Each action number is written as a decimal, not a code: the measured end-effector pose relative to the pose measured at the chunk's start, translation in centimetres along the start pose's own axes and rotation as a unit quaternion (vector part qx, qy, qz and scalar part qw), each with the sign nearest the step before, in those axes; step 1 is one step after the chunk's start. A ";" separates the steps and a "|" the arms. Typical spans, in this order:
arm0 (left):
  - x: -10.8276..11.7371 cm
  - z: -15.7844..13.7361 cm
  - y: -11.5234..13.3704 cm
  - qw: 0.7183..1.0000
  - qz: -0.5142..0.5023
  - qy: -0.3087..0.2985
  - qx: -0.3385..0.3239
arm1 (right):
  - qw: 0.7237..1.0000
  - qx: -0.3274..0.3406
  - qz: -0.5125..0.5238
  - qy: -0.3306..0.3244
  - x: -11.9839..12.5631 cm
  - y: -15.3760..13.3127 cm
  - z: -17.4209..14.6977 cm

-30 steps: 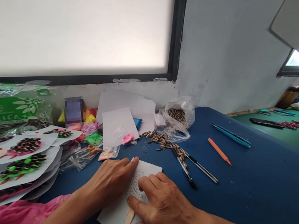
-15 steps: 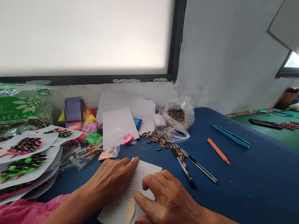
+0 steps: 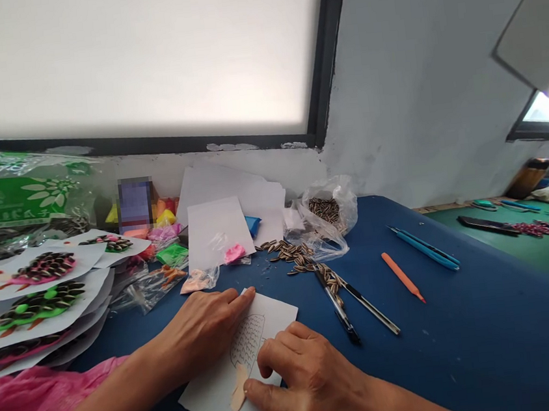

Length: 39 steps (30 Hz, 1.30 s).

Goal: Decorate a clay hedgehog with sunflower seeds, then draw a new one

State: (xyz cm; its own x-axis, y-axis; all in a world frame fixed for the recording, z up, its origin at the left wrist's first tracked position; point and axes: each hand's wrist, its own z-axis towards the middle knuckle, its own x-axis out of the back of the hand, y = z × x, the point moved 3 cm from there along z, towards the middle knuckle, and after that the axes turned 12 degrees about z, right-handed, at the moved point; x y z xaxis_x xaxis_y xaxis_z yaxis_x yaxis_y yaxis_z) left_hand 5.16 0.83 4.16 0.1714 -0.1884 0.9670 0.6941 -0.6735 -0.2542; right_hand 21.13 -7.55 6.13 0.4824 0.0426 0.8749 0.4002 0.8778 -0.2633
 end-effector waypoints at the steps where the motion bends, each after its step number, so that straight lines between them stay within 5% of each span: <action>1: 0.0 0.0 0.0 1.000 -0.001 0.000 0.000 | 1.000 0.001 -0.007 -0.005 -0.1 0.0 0.0; 23: -0.1 0.0 0.1 1.000 -0.010 -0.006 -0.003 | 0.992 -0.031 -0.075 -0.098 0.0 0.7 0.9; 39: 0.0 -0.1 0.1 1.000 -0.012 -0.002 -0.012 | 0.991 -0.052 -0.076 -0.101 -0.3 1.6 1.2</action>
State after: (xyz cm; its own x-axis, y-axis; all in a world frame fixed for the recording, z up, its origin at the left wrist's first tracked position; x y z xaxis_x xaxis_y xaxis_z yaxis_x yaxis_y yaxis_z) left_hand 5.20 0.68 4.16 0.1571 -0.1693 0.9730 0.6813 -0.6947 -0.2308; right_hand 20.66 -5.61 5.98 0.2480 0.0170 0.9686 0.5399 0.8278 -0.1527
